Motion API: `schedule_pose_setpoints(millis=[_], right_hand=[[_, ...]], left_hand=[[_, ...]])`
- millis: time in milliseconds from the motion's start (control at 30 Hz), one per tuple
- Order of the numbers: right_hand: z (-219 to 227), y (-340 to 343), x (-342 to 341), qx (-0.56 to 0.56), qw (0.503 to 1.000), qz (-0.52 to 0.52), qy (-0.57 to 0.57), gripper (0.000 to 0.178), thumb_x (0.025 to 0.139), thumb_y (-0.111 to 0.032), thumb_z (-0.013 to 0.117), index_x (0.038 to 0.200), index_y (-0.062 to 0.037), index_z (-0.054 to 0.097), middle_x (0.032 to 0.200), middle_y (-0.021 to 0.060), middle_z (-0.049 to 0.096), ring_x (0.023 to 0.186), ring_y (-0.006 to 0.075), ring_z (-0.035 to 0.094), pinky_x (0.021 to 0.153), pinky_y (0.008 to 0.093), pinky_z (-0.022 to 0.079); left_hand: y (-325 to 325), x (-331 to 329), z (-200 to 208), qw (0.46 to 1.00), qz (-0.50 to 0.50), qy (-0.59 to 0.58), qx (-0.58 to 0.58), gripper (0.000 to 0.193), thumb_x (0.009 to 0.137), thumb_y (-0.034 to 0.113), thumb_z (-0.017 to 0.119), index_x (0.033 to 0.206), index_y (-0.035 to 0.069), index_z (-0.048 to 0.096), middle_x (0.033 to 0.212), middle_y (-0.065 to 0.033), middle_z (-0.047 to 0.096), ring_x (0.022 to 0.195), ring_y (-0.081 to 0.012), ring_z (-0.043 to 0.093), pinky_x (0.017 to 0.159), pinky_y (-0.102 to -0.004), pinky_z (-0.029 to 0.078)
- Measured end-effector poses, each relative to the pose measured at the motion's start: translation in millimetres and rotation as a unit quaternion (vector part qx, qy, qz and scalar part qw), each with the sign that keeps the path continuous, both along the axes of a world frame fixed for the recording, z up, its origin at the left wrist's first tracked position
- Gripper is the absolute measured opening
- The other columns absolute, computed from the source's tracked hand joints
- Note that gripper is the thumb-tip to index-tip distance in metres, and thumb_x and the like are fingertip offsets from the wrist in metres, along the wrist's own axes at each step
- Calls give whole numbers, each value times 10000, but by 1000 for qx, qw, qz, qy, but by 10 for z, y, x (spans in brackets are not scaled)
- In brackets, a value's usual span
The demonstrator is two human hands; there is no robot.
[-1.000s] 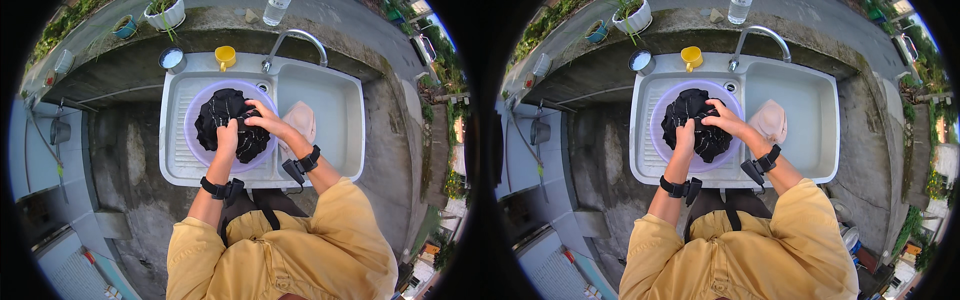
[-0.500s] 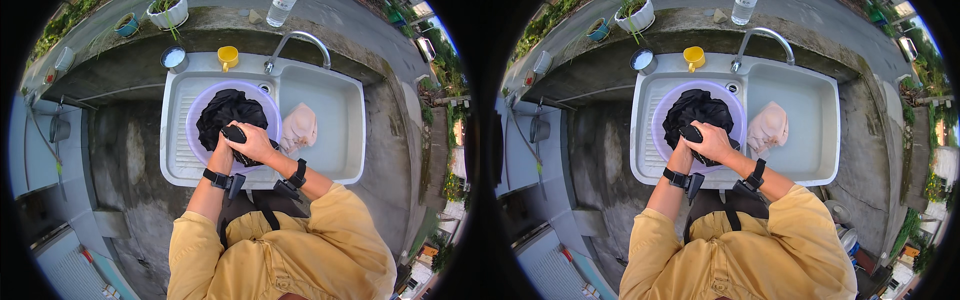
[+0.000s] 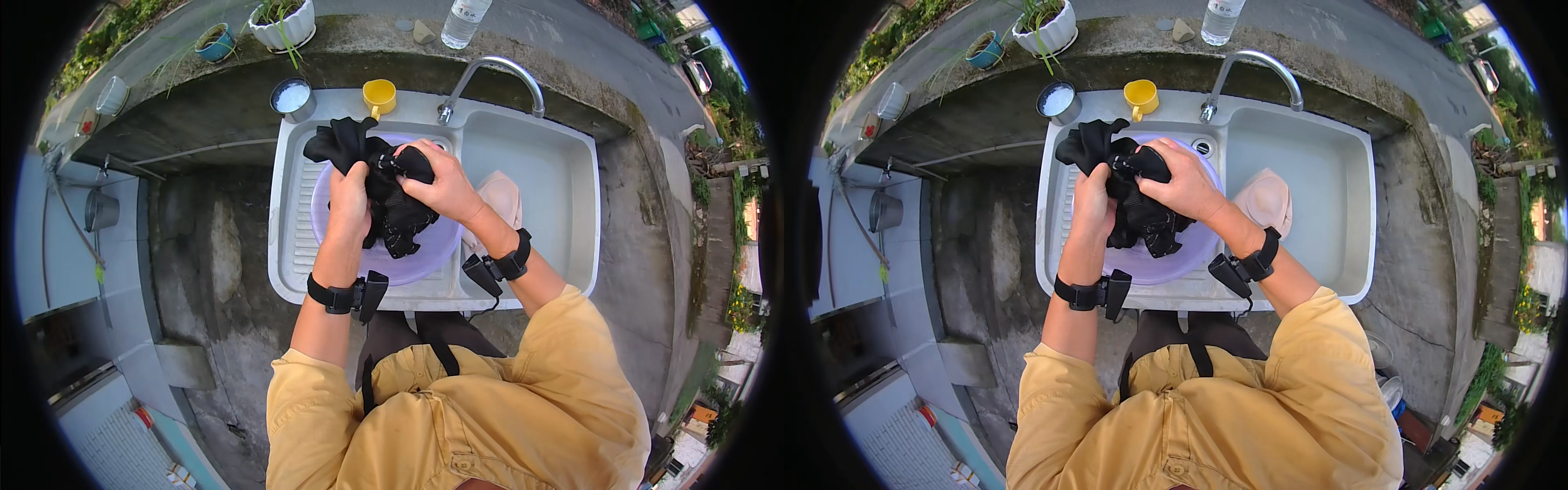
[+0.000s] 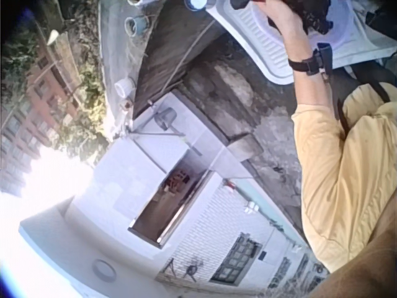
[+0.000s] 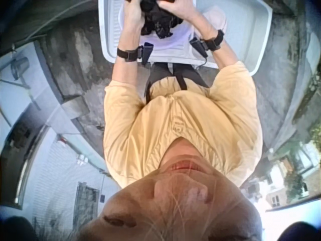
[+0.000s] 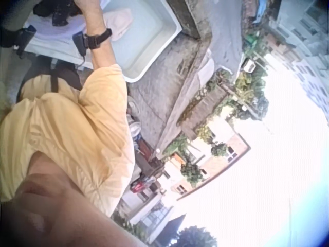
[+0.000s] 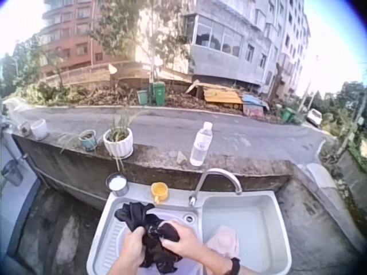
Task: The person washes a black garment by hand in a purple basin within a sink, rinsing and wringing the fabric.
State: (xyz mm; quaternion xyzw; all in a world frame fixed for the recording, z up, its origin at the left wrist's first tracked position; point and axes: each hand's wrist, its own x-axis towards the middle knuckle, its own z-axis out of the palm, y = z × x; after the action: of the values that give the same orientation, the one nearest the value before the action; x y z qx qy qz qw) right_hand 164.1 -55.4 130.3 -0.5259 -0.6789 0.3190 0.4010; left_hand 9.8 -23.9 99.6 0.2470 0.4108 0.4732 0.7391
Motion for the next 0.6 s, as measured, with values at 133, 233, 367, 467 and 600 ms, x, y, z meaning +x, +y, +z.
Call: schedule_pose_setpoints(millis=[133, 233, 367, 467, 600], right_hand=[[-278, 15, 145, -122, 987, -36, 101, 636, 743, -202, 646, 1311, -56, 399, 1291, 169, 445, 1232, 266, 411, 1021, 325, 308], [-505, 97, 28, -126, 990, -48, 49, 805, 815, -394, 637, 1425, -81, 214, 1359, 229, 349, 1272, 269, 357, 1028, 317, 287], [-709, 191, 327, -230, 946, -7, 229, 441, 818, -258, 626, 1192, -44, 538, 1061, 116, 610, 990, 197, 564, 872, 292, 415], [-676, 79, 83, -85, 988, -105, 74, 209, 808, -196, 617, 931, -27, 604, 934, 99, 627, 864, 197, 591, 772, 291, 445], [-472, -298, -733, 139, 955, -66, -254, 190, 810, -246, 567, 879, -69, 576, 577, 84, 436, 402, 241, 482, 375, 360, 403]], left_hand=[[27, 32, -246, 976, -33, 202, 77, 553, 706, -79, 477, 1250, -38, 386, 1107, -138, 542, 916, -209, 575, 842, -278, 445], [-192, 185, -390, 946, -199, 233, 105, 438, 689, -44, 510, 1126, -69, 502, 1001, -121, 590, 888, -192, 568, 786, -290, 453], [-262, 256, -473, 947, -279, 150, 45, 336, 673, -2, 517, 1004, -32, 568, 912, -84, 596, 825, -162, 566, 764, -254, 440], [-237, 120, -673, 982, 2, -116, -149, 261, 743, 144, 499, 966, 38, 584, 901, -74, 599, 776, -194, 576, 760, -311, 483], [-181, -60, -1141, 957, -108, -218, -161, 336, 887, 378, 469, 643, 150, 513, 596, 4, 518, 561, -152, 514, 539, -335, 418]])
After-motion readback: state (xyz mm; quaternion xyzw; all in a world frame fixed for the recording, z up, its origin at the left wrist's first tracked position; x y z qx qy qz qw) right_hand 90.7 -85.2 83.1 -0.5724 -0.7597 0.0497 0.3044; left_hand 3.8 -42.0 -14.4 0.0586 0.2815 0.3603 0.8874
